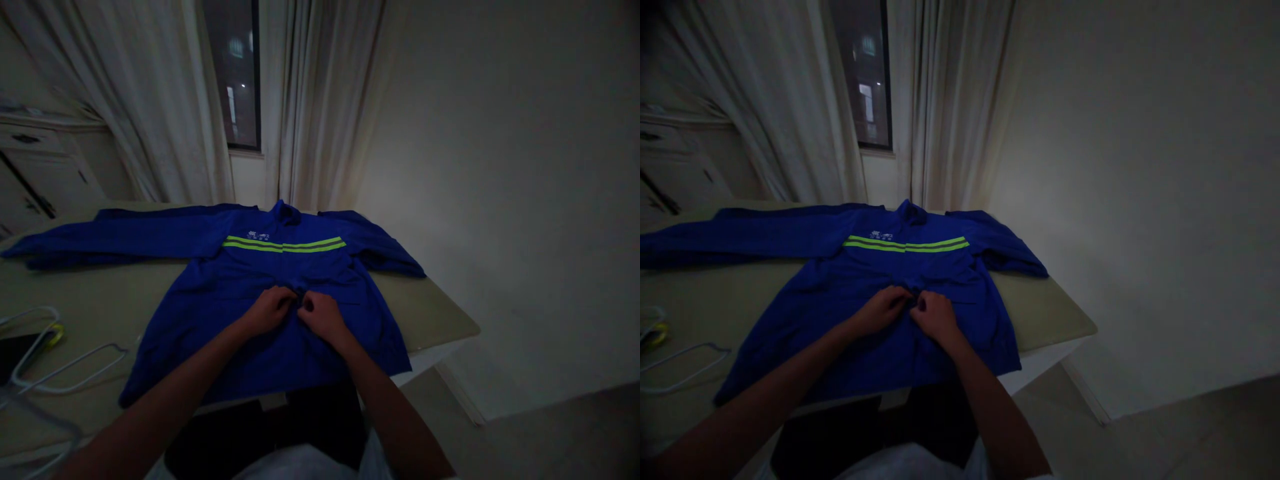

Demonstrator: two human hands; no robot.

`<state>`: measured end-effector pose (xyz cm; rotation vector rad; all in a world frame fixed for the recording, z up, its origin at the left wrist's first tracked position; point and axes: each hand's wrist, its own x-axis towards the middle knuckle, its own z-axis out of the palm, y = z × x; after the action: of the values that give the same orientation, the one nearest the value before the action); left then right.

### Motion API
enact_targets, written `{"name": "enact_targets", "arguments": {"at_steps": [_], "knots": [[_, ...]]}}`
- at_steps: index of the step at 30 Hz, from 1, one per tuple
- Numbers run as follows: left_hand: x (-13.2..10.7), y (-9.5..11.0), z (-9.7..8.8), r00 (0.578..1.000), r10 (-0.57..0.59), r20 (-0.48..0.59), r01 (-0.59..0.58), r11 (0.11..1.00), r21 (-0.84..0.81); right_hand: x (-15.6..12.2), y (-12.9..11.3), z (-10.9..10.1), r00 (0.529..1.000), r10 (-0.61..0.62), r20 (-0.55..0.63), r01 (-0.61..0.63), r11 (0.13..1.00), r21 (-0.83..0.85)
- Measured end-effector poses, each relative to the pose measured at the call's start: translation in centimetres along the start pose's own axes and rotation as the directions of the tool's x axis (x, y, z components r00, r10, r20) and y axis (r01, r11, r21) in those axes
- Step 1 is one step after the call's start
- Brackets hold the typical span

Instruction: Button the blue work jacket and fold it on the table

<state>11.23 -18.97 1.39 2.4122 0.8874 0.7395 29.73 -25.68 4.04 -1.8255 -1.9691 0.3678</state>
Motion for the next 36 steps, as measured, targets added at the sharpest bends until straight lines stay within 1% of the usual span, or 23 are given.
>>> {"name": "enact_targets", "arguments": {"at_steps": [2,4,5,7,9,11,12,14,16,18,20,22,27,31,34,36], "knots": [[-0.6,0.0,0.2,1.000,0.025,-0.005,-0.025,1.000,0.002,0.4,1.5,0.2,1.000,0.004,-0.008,-0.002,0.969,0.246],[-1.3,0.3,0.1,1.000,0.022,0.007,-0.022,1.000,-0.009,0.5,2.4,0.4,0.999,-0.013,-0.037,0.029,0.897,0.441],[-1.5,0.5,0.0,1.000,0.003,0.014,-0.003,1.000,-0.015,0.5,2.7,0.4,0.998,-0.025,-0.057,0.051,0.863,0.503],[-1.7,0.9,-0.2,0.999,-0.043,0.016,0.043,0.999,-0.010,0.5,2.8,0.5,0.995,-0.050,-0.091,0.093,0.826,0.556],[-1.7,1.2,-0.3,0.998,-0.062,0.001,0.062,0.998,0.030,0.4,2.4,0.4,0.992,-0.074,-0.103,0.118,0.839,0.531],[-1.7,1.4,-0.2,0.999,-0.050,-0.021,0.051,0.995,0.083,0.3,1.8,0.3,0.990,-0.109,-0.092,0.138,0.893,0.429],[-1.8,1.5,-0.2,0.999,-0.040,-0.028,0.043,0.994,0.104,0.2,1.4,0.3,0.989,-0.127,-0.081,0.147,0.928,0.343],[-1.8,1.6,-0.2,0.999,-0.031,-0.032,0.035,0.991,0.129,-0.1,0.4,0.1,0.989,-0.135,-0.052,0.141,0.983,0.119],[-1.8,1.7,-0.4,0.999,-0.042,-0.027,0.045,0.989,0.139,-0.4,-0.6,-0.1,0.995,-0.099,-0.026,0.096,0.991,-0.096],[-1.8,1.7,-0.7,0.998,-0.066,-0.018,0.068,0.989,0.134,-0.6,-1.4,-0.3,0.998,-0.070,-0.005,0.067,0.975,-0.212],[-1.7,1.5,-1.0,0.997,-0.082,-0.006,0.083,0.991,0.104,-0.6,-1.9,-0.4,0.998,-0.068,0.009,0.068,0.973,-0.222],[-1.6,1.2,-1.2,0.997,-0.072,0.014,0.071,0.996,0.054,-0.6,-1.9,-0.5,0.997,-0.078,0.016,0.079,0.982,-0.171],[-1.5,0.2,-1.5,0.998,-0.015,0.064,0.020,0.997,-0.071,-0.2,-0.8,-0.2,0.995,-0.103,0.011,0.103,0.994,-0.032],[-1.5,-0.5,-1.8,0.995,0.014,0.103,0.004,0.986,-0.167,0.4,-0.3,-0.2,0.990,-0.121,0.066,0.117,0.991,0.062],[-1.6,-0.8,-2.0,0.990,0.063,0.130,-0.034,0.975,-0.218,0.6,-0.5,-0.2,0.990,-0.100,0.099,0.100,0.995,0.005],[-1.7,-0.6,-2.0,0.988,0.089,0.129,-0.057,0.969,-0.239,0.4,-0.8,-0.2,0.992,-0.091,0.089,0.096,0.994,-0.051]]}}
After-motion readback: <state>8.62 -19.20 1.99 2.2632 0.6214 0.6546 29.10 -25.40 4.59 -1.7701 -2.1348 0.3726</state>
